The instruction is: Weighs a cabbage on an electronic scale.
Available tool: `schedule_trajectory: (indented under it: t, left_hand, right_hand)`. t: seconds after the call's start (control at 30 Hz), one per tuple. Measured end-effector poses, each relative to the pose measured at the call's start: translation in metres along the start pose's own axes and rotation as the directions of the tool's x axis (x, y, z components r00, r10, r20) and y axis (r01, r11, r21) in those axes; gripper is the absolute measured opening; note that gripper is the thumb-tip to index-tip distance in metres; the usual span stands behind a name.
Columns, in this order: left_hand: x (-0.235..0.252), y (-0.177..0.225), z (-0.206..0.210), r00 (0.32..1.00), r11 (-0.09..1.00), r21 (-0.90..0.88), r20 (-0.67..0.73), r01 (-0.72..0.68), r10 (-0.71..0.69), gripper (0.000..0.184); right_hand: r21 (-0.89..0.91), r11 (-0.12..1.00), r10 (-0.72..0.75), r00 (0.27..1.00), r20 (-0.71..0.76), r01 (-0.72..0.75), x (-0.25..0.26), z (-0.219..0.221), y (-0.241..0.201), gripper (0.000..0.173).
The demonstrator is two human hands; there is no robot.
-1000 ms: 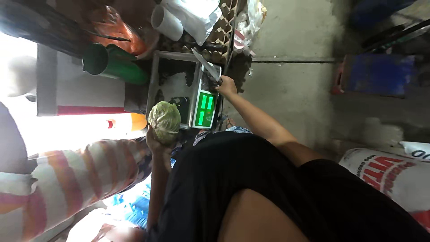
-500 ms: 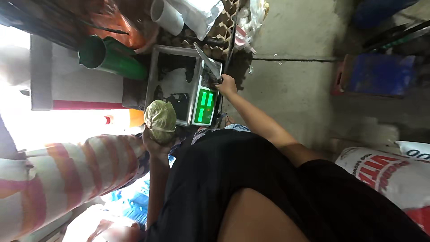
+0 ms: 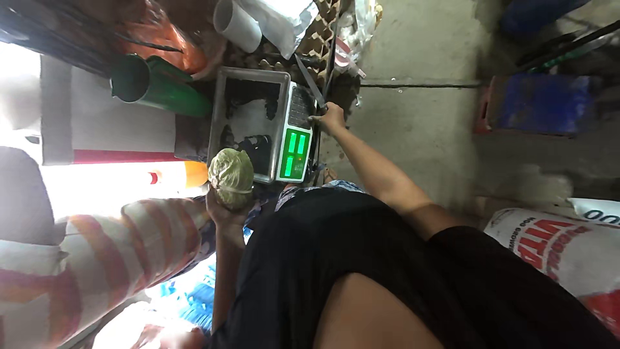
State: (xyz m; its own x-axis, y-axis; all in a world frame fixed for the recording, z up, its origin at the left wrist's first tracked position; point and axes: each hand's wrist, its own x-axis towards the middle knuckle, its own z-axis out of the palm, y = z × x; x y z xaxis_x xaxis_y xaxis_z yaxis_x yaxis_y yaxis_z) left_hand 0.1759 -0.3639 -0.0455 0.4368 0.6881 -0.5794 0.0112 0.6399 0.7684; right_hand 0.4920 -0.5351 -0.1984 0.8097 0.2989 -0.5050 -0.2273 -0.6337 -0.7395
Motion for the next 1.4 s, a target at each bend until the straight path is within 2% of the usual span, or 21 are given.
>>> schedule_trajectory:
  t: [0.1, 0.2, 0.27, 0.37, 0.47, 0.53, 0.63, 0.7, 0.8, 0.93, 1.1, 1.17, 1.23, 1.27, 1.33, 1.4]
  left_hand:
    - [0.0, 0.002, 0.003, 0.998, 0.999, 0.044, -0.068, 0.009, -0.006, 0.049]
    - [0.002, 0.002, 0.002, 1.0, 0.998, 0.065, -0.006, -0.025, 0.026, 0.046]
    - [0.003, 0.003, 0.01, 0.996, 0.992, 0.099, -0.03, -0.076, 0.08, 0.043]
    - [0.007, 0.005, 0.018, 0.995, 0.986, 0.138, -0.02, -0.095, 0.098, 0.042]
    - [0.013, 0.005, 0.03, 0.994, 0.971, 0.213, 0.017, -0.108, 0.106, 0.039]
    - [0.024, 0.005, 0.039, 0.994, 0.978, 0.187, 0.07, -0.093, 0.081, 0.04]
    - [0.049, 0.006, 0.048, 0.992, 0.972, 0.219, 0.114, -0.08, 0.056, 0.037]
    - [0.065, 0.006, 0.051, 0.994, 0.935, 0.336, 0.061, -0.111, 0.096, 0.035]
    - [0.081, 0.005, 0.059, 0.98, 0.867, 0.466, -0.005, -0.175, 0.201, 0.046]
    - [0.085, 0.008, 0.068, 0.975, 0.853, 0.477, 0.038, -0.21, 0.219, 0.042]
    - [0.098, 0.007, 0.071, 0.972, 0.851, 0.472, 0.061, -0.23, 0.229, 0.045]
    - [0.101, 0.007, 0.071, 0.971, 0.772, 0.602, 0.02, -0.204, 0.24, 0.05]
    - [0.103, 0.012, 0.067, 0.955, 0.559, 0.815, -0.024, -0.153, 0.296, 0.058]
    - [0.104, 0.016, 0.062, 0.95, 0.481, 0.866, -0.026, -0.135, 0.313, 0.063]
    - [0.105, 0.026, 0.054, 0.947, 0.445, 0.884, -0.008, -0.143, 0.32, 0.076]
    - [0.1, 0.034, 0.052, 0.933, 0.457, 0.867, 0.023, -0.197, 0.359, 0.071]
  right_hand:
    - [0.04, 0.999, -0.035, 0.999, -0.04, 0.037, 0.003, 0.001, -0.006, 0.054]
    - [0.038, 0.998, -0.043, 0.998, -0.041, 0.044, 0.002, 0.007, -0.018, 0.044]
    - [-0.003, 1.0, -0.007, 1.0, -0.018, 0.006, 0.0, 0.009, -0.027, 0.038]
    - [0.006, 0.999, 0.045, 0.999, -0.014, -0.045, 0.005, 0.01, -0.028, 0.056]
    - [-0.01, 0.999, 0.053, 0.999, -0.011, -0.053, 0.01, 0.004, -0.026, 0.061]
    - [-0.069, 0.998, 0.011, 1.0, -0.01, -0.012, 0.008, 0.0, -0.025, 0.058]
    - [-0.09, 0.993, -0.074, 0.996, -0.041, 0.071, -0.003, -0.002, -0.017, 0.042]
    - [-0.063, 0.994, -0.096, 0.993, -0.071, 0.092, -0.014, -0.002, -0.002, 0.037]
    - [-0.006, 0.997, -0.078, 0.991, -0.113, 0.078, -0.031, -0.003, 0.03, 0.033]
    - [0.036, 0.997, 0.069, 0.991, -0.116, -0.065, -0.053, -0.008, 0.085, 0.036]
    - [0.062, 0.971, 0.237, 0.961, -0.139, -0.231, -0.093, -0.019, 0.159, 0.052]
    - [0.083, 0.946, 0.321, 0.939, -0.122, -0.312, -0.108, -0.022, 0.189, 0.054]
    - [0.056, 0.927, 0.374, 0.919, -0.124, -0.37, -0.124, -0.023, 0.215, 0.052]
    - [0.028, 0.919, 0.393, 0.911, -0.126, -0.393, -0.13, -0.024, 0.228, 0.052]
    - [-0.007, 0.896, 0.441, 0.889, -0.127, -0.445, -0.14, -0.024, 0.251, 0.052]
    - [0.005, 0.857, 0.513, 0.851, -0.115, -0.516, -0.148, -0.026, 0.265, 0.052]
